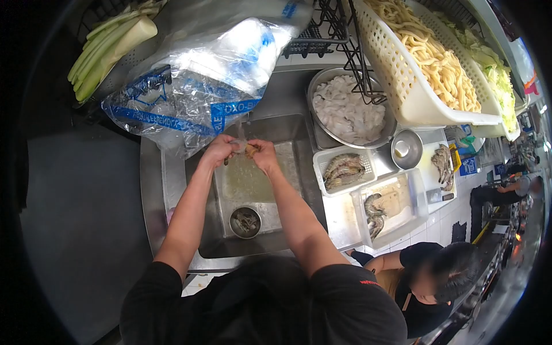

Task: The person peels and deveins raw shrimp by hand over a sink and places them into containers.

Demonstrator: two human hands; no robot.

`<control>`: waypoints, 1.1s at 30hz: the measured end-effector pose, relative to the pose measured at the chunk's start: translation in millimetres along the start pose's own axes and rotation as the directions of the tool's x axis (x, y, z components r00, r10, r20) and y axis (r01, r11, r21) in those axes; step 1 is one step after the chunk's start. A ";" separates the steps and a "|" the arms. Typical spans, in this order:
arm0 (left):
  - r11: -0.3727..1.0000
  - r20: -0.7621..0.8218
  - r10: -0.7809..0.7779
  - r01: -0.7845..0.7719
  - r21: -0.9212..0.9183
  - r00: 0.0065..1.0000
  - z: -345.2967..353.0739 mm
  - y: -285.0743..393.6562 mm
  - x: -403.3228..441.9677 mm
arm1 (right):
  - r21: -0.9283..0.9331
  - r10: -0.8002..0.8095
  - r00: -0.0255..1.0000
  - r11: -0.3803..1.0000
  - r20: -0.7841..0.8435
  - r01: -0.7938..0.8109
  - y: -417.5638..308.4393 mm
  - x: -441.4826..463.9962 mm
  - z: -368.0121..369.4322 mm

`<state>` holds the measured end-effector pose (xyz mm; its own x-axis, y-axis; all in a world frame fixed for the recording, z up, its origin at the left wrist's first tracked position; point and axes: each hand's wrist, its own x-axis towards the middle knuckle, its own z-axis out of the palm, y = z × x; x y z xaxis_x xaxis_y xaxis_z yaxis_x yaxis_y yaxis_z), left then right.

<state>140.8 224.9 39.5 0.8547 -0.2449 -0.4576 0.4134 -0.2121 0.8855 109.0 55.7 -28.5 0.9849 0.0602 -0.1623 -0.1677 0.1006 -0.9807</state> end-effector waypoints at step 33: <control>0.980 0.057 -0.019 0.007 0.201 0.998 -7.2 8.1 -3.7 | 0.253 0.015 0.983 0.965 0.183 -0.062 1.6 1.0 -7.2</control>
<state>143.2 231.0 48.9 0.8273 -0.2944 -0.4784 0.3480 -0.3999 0.8479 110.0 48.7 -31.1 0.9577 0.2426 -0.1546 -0.2341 0.3446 -0.9091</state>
